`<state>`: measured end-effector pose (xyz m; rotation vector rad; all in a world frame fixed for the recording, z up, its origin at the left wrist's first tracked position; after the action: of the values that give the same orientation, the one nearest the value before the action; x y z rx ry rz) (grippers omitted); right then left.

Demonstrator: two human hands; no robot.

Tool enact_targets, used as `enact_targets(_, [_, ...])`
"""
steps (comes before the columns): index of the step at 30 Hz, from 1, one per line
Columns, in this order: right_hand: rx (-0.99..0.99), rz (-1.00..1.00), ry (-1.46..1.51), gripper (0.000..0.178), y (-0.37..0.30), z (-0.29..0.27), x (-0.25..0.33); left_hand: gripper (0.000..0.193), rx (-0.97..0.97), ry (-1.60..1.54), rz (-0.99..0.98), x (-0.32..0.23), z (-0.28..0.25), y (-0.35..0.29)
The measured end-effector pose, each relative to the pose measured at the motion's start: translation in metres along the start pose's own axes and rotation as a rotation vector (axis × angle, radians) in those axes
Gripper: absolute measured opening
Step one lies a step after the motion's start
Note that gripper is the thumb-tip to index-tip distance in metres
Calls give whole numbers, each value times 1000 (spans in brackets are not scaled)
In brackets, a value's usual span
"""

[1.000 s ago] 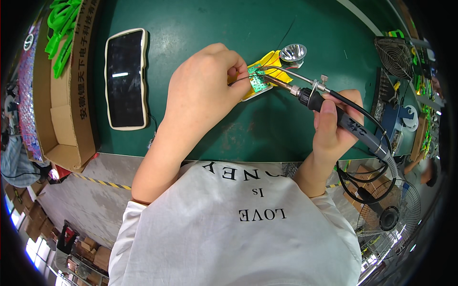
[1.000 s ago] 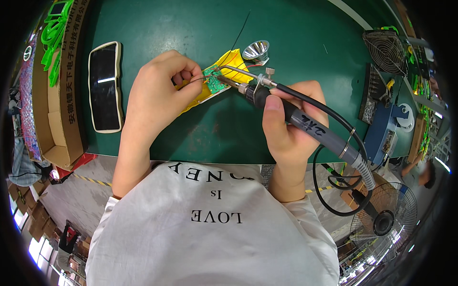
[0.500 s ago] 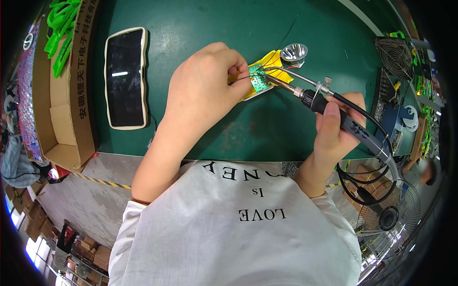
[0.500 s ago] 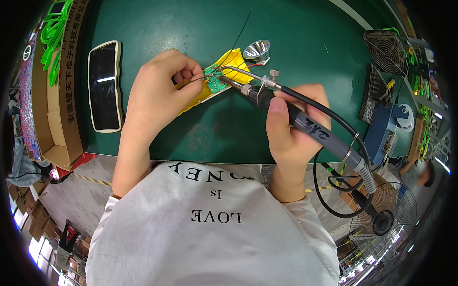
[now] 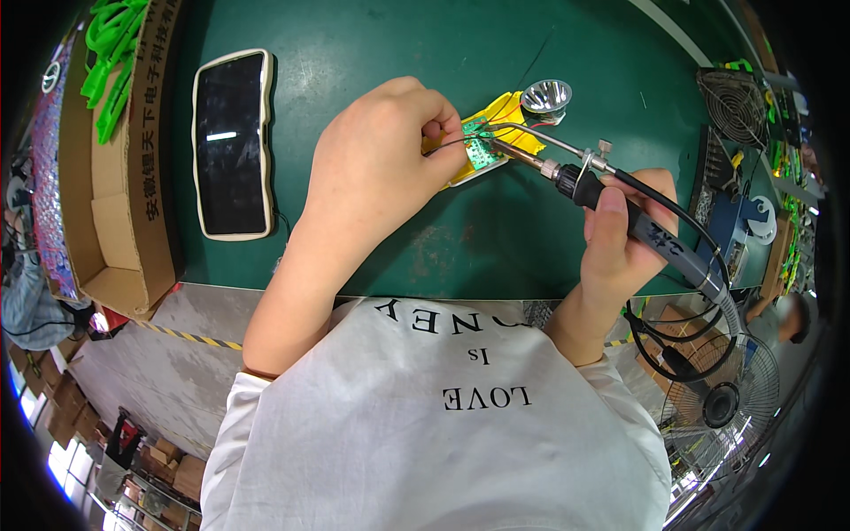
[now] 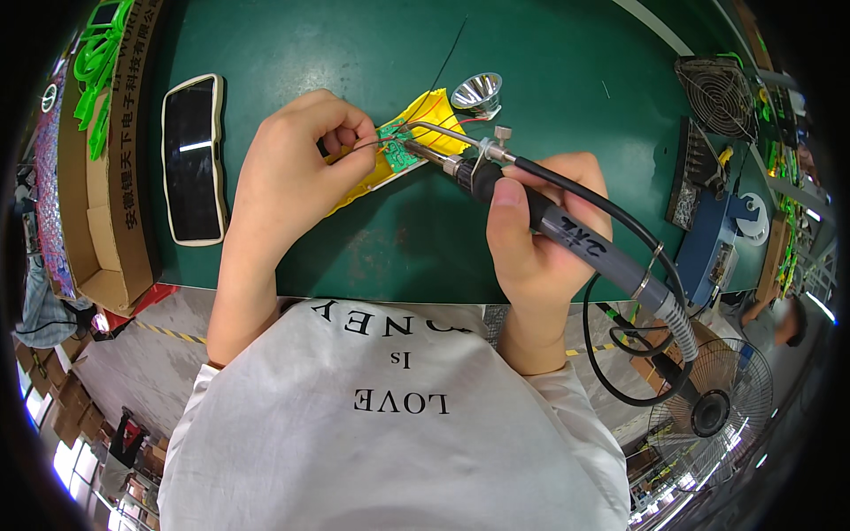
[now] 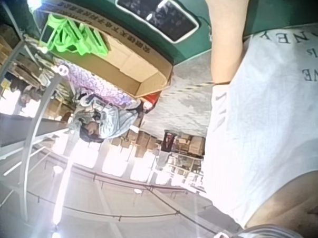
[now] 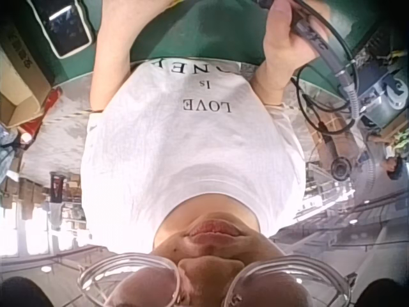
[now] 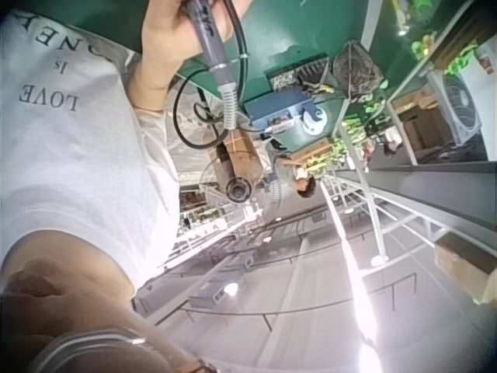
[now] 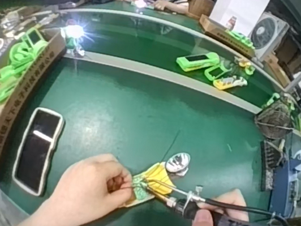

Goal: The person solders wires to the circuit boards and casing components of flashlights using a soldering iron, closes the plastic casings, and places the assembled flashlights onto the conveyor belt.

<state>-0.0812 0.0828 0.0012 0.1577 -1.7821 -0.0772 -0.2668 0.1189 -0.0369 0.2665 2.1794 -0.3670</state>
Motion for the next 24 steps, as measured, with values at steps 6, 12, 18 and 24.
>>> enact_targets(6, [-35, -4, -31, 12, -2, -4, 0, 7, 8, 4, 4, 0, 0, 1])
enact_targets(12, [-47, 6, -18, 12, -3, -6, -4, 7, 5, 22, -5, -1, 0, 0])
enact_targets(18, [-81, -41, -42, 10, -5, -12, -5, 7, 22, 2, 9, -3, 0, -1])
enact_targets(24, [-111, -49, 50, 10, -5, -13, 2, 9, 14, 59, 52, -7, -2, -7])
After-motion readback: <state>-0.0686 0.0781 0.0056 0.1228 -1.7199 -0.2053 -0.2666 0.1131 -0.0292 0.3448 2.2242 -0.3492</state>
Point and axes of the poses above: each hand's wrist, its own y-axis towards the middle knuckle, its own z-axis out of the palm, x = y × z, the point moved 6 cm from there along y, towards the middle knuckle, and after that the axes turned 13 degrees about x, right-handed, at the moved point
